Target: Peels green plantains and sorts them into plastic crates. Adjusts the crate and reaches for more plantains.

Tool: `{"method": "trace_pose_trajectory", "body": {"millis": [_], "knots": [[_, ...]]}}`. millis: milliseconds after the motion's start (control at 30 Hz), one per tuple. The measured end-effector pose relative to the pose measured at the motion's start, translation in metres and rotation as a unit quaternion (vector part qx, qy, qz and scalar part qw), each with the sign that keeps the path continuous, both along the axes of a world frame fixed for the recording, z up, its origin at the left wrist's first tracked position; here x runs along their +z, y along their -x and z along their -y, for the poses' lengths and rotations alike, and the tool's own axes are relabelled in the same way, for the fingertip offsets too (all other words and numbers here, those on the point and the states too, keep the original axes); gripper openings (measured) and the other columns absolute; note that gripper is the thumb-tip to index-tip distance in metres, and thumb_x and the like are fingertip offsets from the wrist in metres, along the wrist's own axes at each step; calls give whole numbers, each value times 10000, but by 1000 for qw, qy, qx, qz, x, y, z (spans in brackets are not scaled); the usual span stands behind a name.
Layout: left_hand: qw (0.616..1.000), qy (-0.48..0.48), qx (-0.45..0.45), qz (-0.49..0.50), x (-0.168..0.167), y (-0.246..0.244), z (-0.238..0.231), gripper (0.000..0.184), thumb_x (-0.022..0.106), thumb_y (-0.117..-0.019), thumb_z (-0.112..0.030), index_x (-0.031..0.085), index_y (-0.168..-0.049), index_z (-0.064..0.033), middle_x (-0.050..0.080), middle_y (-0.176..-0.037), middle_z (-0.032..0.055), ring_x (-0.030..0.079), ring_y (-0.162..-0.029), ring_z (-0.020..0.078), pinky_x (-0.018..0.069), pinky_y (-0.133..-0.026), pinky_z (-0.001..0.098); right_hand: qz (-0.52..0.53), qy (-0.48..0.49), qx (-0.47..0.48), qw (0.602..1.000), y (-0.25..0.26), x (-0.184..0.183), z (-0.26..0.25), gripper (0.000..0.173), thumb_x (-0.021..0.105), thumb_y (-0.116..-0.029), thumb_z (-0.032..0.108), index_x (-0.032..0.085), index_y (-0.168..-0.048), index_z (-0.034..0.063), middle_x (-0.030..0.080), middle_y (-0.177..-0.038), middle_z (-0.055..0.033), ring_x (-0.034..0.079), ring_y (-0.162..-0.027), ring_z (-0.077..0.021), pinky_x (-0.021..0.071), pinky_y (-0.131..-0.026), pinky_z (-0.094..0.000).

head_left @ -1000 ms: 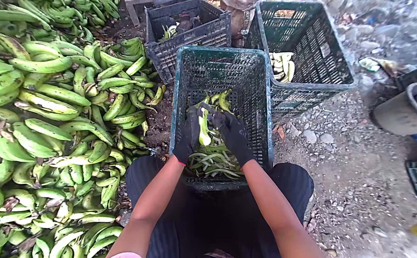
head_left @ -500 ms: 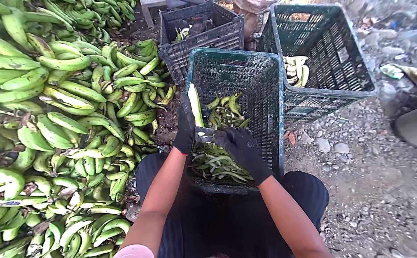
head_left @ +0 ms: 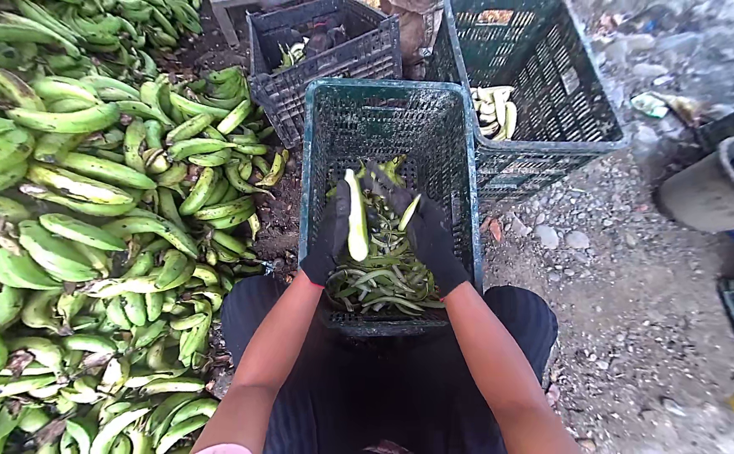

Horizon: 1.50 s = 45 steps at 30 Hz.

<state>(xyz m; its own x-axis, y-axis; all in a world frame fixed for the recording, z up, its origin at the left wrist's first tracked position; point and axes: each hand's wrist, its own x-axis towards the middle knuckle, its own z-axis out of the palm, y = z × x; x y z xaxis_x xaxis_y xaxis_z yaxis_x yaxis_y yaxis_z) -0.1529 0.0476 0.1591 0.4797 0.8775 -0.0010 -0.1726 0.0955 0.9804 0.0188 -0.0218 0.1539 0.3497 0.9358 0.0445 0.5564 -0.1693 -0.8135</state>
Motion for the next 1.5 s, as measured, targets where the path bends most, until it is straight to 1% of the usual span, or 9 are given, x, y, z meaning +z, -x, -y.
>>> {"method": "trace_pose_trajectory", "body": {"millis": [267,400,600,700,800,933,1167,1300,1500], "knots": [[886,-271,365,-87,9,23,-36,803,118,-1054,-545,239,-1553,72,383,-1544,225,525,-1288,163,466,-1063,307,108,38,100,988,40,5,22,609,423,-1010,606,635,-1383,173,660,-1224,-213,598,-1153,-450,461,-906,-676],[962,-159,222,5,14,20,-23,628,202,-1092,-460,270,-1540,-26,650,-1063,55,663,-746,111,609,-667,313,122,43,53,990,40,8,18,573,463,-1015,583,616,-1406,194,624,-1262,-249,565,-1180,-494,448,-886,-706],[985,-37,-58,-156,9,2,10,560,226,-1114,-401,390,-1543,-81,642,-1262,128,656,-1057,177,550,-930,375,24,85,-53,995,5,-4,-9,578,369,-1056,565,635,-1374,164,669,-1252,-172,615,-1193,-363,455,-953,-649],[996,-75,47,-22,4,-4,8,672,304,-1056,-553,353,-1518,-67,690,-934,40,666,-710,118,595,-627,302,-2,44,-30,999,9,-4,0,582,350,-1057,569,628,-1372,167,683,-1178,-167,643,-1105,-354,483,-901,-635],[937,-196,285,48,0,2,-9,809,268,-1056,-582,213,-1557,50,497,-1448,129,558,-1218,96,478,-1056,283,58,9,29,998,35,-5,17,560,367,-1061,524,590,-1418,154,647,-1248,-220,608,-1162,-430,468,-939,-665],[830,-115,537,-99,7,13,-23,566,107,-1113,-267,211,-1587,25,366,-1583,200,399,-1437,212,308,-1188,342,96,32,59,993,60,-5,18,586,455,-1008,539,580,-1454,181,579,-1339,-274,538,-1228,-508,423,-923,-714],[961,-4,235,147,7,2,-18,566,79,-1098,-464,312,-1490,-128,681,-942,53,696,-774,162,616,-706,361,75,33,44,996,45,-1,10,581,380,-1048,551,588,-1440,176,638,-1297,-213,571,-1223,-446,434,-967,-682],[964,-79,198,-160,4,18,0,518,283,-1118,-290,298,-1575,-48,501,-1464,180,531,-1283,220,455,-1067,424,156,93,12,983,43,0,11,656,429,-987,653,475,-1536,298,562,-1402,-240,525,-1287,-476,439,-980,-689],[967,-119,159,-157,12,9,-10,495,210,-1121,-222,369,-1480,80,518,-1381,231,542,-1237,192,452,-1064,330,103,92,-6,990,42,13,3,582,414,-1017,573,543,-1497,270,584,-1411,-201,522,-1314,-436,418,-1007,-669]]}}
